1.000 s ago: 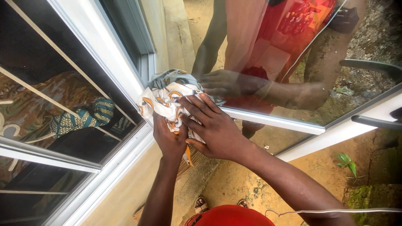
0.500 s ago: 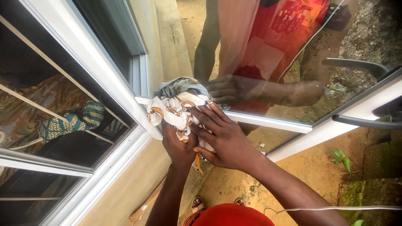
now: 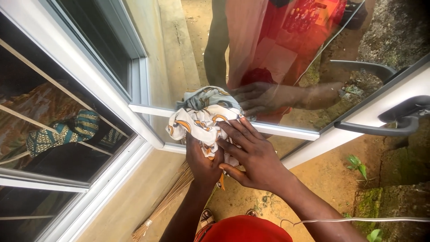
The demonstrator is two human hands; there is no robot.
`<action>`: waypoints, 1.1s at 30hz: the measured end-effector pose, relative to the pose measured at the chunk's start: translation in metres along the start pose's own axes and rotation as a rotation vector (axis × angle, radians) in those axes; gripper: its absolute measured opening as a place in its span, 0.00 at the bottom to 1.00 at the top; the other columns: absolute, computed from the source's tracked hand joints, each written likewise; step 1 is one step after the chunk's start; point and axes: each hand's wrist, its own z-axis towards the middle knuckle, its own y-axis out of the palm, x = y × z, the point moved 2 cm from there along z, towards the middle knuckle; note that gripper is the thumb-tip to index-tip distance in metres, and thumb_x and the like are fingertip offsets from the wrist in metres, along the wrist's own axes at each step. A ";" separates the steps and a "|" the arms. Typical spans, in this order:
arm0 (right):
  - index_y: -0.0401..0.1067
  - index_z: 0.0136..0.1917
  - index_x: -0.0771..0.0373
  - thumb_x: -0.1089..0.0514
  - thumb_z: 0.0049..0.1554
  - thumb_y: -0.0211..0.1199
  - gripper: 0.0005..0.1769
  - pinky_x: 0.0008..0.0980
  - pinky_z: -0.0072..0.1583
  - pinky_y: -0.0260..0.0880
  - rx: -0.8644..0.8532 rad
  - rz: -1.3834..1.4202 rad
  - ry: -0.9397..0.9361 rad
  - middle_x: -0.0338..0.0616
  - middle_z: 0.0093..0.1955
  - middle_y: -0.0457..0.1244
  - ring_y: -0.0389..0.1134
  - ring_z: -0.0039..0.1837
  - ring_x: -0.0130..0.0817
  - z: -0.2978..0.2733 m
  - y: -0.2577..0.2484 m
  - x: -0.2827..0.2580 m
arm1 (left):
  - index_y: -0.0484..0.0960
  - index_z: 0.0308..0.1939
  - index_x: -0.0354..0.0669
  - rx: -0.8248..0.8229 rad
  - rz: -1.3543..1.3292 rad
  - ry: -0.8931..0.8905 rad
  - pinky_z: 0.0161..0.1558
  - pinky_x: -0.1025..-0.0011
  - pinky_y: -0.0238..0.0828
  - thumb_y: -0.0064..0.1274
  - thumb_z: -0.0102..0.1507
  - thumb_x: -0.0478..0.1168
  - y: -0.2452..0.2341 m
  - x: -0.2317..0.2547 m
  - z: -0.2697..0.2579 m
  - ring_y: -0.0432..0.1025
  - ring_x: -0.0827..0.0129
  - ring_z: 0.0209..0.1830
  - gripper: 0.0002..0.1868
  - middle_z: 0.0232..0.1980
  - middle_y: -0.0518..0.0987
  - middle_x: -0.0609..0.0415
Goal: Cleaning the glass pane of a door using a cloth.
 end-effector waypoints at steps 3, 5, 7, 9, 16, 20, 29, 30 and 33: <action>0.75 0.61 0.66 0.46 0.54 0.70 0.28 0.56 0.80 0.45 0.013 -0.008 0.035 0.54 0.76 0.57 0.55 0.79 0.54 -0.013 -0.005 0.004 | 0.70 0.62 0.29 -0.019 0.013 0.055 0.61 0.48 0.69 0.60 0.62 0.38 0.012 0.004 -0.009 0.72 0.36 0.60 0.27 0.60 0.73 0.32; 0.75 0.60 0.66 0.46 0.53 0.70 0.28 0.57 0.80 0.45 0.020 -0.016 0.055 0.53 0.75 0.57 0.56 0.78 0.54 -0.022 -0.008 0.008 | 0.70 0.61 0.29 -0.034 0.027 0.065 0.61 0.47 0.69 0.61 0.61 0.38 0.018 0.011 -0.011 0.72 0.36 0.60 0.28 0.60 0.73 0.32; 0.76 0.59 0.65 0.47 0.53 0.70 0.26 0.57 0.80 0.47 0.051 -0.018 0.086 0.54 0.74 0.59 0.57 0.78 0.54 -0.031 -0.012 0.012 | 0.68 0.65 0.29 -0.073 -0.042 0.110 0.64 0.47 0.70 0.59 0.63 0.39 0.022 0.023 -0.011 0.72 0.35 0.64 0.29 0.63 0.72 0.31; 0.76 0.58 0.65 0.47 0.53 0.70 0.26 0.57 0.80 0.47 0.066 -0.027 0.098 0.55 0.74 0.59 0.57 0.78 0.54 -0.039 -0.014 0.015 | 0.67 0.66 0.29 -0.083 -0.071 0.102 0.64 0.47 0.70 0.59 0.64 0.40 0.031 0.026 -0.016 0.72 0.36 0.64 0.30 0.64 0.72 0.31; 0.78 0.55 0.66 0.45 0.52 0.71 0.25 0.58 0.79 0.50 0.131 -0.053 0.167 0.57 0.75 0.59 0.56 0.79 0.55 -0.066 -0.023 0.024 | 0.66 0.67 0.29 -0.125 -0.049 0.142 0.67 0.45 0.68 0.60 0.65 0.44 0.053 0.039 -0.030 0.69 0.34 0.68 0.33 0.66 0.71 0.30; 0.79 0.53 0.65 0.45 0.52 0.71 0.24 0.58 0.79 0.50 0.159 -0.068 0.206 0.56 0.74 0.60 0.56 0.79 0.55 -0.081 -0.027 0.026 | 0.67 0.67 0.30 -0.190 -0.077 0.094 0.67 0.46 0.69 0.58 0.67 0.47 0.067 0.036 -0.046 0.70 0.35 0.68 0.32 0.66 0.71 0.31; 0.76 0.49 0.68 0.46 0.51 0.71 0.23 0.63 0.77 0.51 0.261 -0.124 0.300 0.63 0.73 0.58 0.54 0.78 0.64 -0.116 -0.035 0.034 | 0.63 0.70 0.23 -0.239 -0.088 0.253 0.73 0.40 0.62 0.54 0.68 0.49 0.089 0.066 -0.044 0.65 0.29 0.72 0.36 0.70 0.67 0.25; 0.76 0.47 0.67 0.46 0.50 0.72 0.22 0.63 0.78 0.50 0.279 -0.128 0.311 0.63 0.72 0.58 0.55 0.78 0.63 -0.118 -0.037 0.034 | 0.63 0.69 0.23 -0.239 -0.083 0.274 0.73 0.40 0.63 0.56 0.67 0.48 0.092 0.070 -0.043 0.65 0.30 0.71 0.36 0.69 0.67 0.25; 0.75 0.48 0.68 0.47 0.49 0.72 0.23 0.64 0.78 0.51 0.321 -0.133 0.329 0.62 0.71 0.59 0.55 0.79 0.64 -0.123 -0.045 0.033 | 0.65 0.67 0.24 -0.258 -0.079 0.286 0.69 0.43 0.65 0.59 0.65 0.47 0.101 0.078 -0.044 0.67 0.32 0.69 0.36 0.68 0.67 0.26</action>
